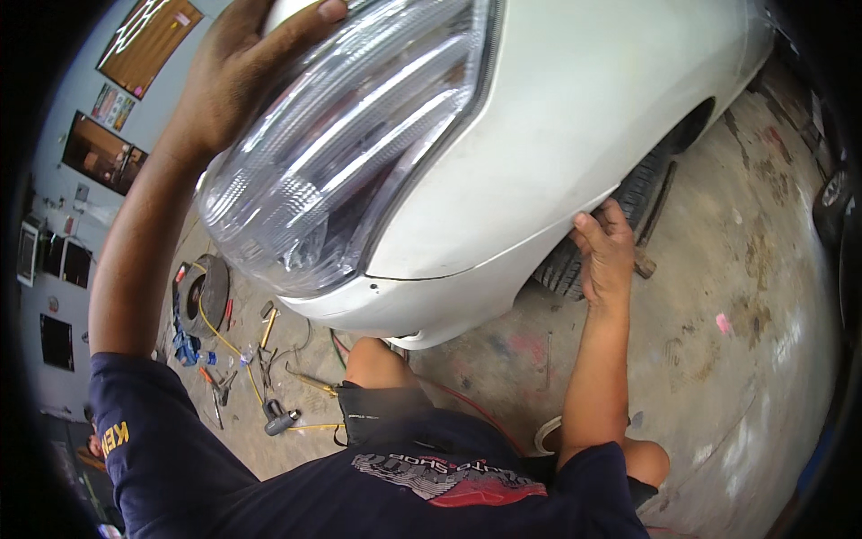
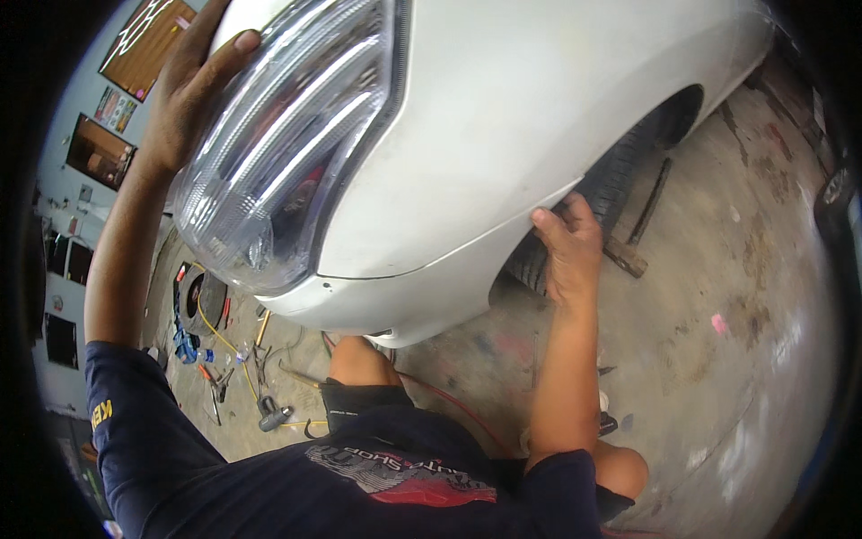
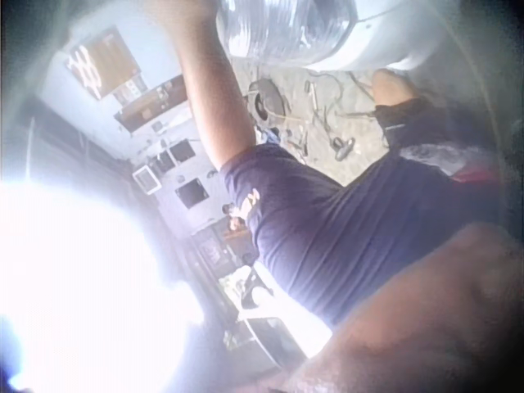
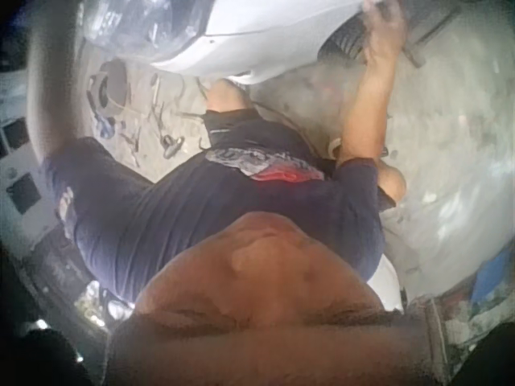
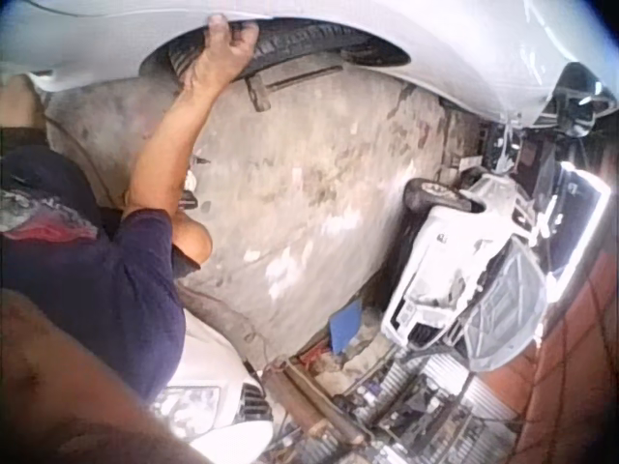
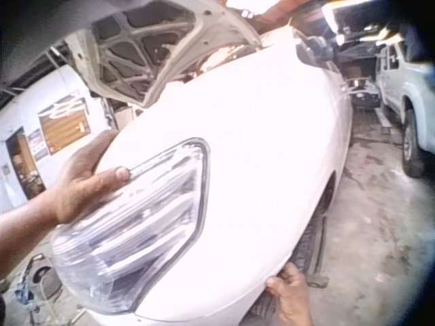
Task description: The person aligns and attaches a white car bumper to the front of a vehicle by hand and using a power drill.
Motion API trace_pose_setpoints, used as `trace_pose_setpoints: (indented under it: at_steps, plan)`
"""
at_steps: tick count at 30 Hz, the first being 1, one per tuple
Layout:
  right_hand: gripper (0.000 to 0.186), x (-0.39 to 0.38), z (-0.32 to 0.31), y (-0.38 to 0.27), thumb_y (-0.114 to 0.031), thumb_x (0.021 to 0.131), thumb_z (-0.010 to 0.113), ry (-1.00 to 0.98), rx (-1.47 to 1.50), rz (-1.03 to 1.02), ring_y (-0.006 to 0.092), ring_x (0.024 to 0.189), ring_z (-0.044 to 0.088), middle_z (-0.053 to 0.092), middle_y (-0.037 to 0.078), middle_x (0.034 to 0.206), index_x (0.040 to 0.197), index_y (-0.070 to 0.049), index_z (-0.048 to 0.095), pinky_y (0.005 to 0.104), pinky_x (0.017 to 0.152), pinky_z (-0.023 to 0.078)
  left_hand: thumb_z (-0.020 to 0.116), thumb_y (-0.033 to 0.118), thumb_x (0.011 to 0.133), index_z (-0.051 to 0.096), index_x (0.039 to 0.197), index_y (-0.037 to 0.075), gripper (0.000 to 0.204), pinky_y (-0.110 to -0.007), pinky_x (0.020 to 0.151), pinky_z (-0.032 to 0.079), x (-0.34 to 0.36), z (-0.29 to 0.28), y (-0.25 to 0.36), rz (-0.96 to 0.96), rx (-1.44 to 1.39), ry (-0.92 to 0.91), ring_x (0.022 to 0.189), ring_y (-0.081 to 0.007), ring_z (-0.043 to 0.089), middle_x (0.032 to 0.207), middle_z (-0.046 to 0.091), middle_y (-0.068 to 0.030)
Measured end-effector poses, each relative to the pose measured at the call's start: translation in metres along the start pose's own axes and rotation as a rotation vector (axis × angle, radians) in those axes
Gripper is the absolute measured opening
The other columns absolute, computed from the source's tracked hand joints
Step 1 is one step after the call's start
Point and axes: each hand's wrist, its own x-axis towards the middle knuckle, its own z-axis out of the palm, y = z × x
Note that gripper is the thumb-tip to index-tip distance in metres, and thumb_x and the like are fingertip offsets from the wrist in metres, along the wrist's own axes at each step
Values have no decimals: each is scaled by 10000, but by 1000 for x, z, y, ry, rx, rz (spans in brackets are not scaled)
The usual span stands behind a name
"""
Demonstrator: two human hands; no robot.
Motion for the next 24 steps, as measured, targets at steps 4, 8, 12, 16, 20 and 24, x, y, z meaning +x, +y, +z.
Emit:
trace_pose_setpoints:
  at_steps: [4,8,12,16,20,24]
  plan:
    - [441,-1,-3,1,-135,929,904,43,4,30,206,1048,717,741,119,1159,1278,11,678,377,959,587,753,568,987,540,1513,-92,871,-401,1098,464,3,3,16,-11,-37,14,1247,-271,607,1300,654,-205]
    - [338,-5,-5,1,-139,964,881,76,-19,112,199,1029,712,733,101,1114,1203,3,690,372,935,588,750,563,986,537,1531,-80,869,-401,1112,462,4,4,16,12,23,-12,1262,-273,608,1325,655,-212]
    - [286,-9,-3,2,-168,986,875,77,-13,101,183,1007,699,726,70,1088,1145,-3,705,360,909,587,758,581,979,524,1548,-67,893,-437,1159,463,2,4,15,-110,-20,25,1322,-321,613,1372,657,-245]
    - [261,-10,-3,6,-182,988,878,116,3,109,181,1011,685,724,56,1086,1110,-31,704,358,911,571,756,596,983,525,1536,-70,896,-447,1154,476,2,1,16,-56,3,6,1327,-347,628,1380,658,-284]
    - [250,-9,-8,12,-185,990,874,140,15,108,180,1056,667,708,42,1079,1100,-50,694,401,957,544,751,608,988,510,1560,-70,919,-469,1186,470,1,-2,12,-110,45,25,1373,-389,621,1435,649,-313]
    - [227,-7,-11,16,-177,1017,837,88,46,81,187,1117,648,697,39,1106,1120,-48,681,434,1022,521,747,603,999,500,1568,-75,919,-479,1205,476,1,3,16,-81,43,9,1384,-411,631,1462,651,-324]
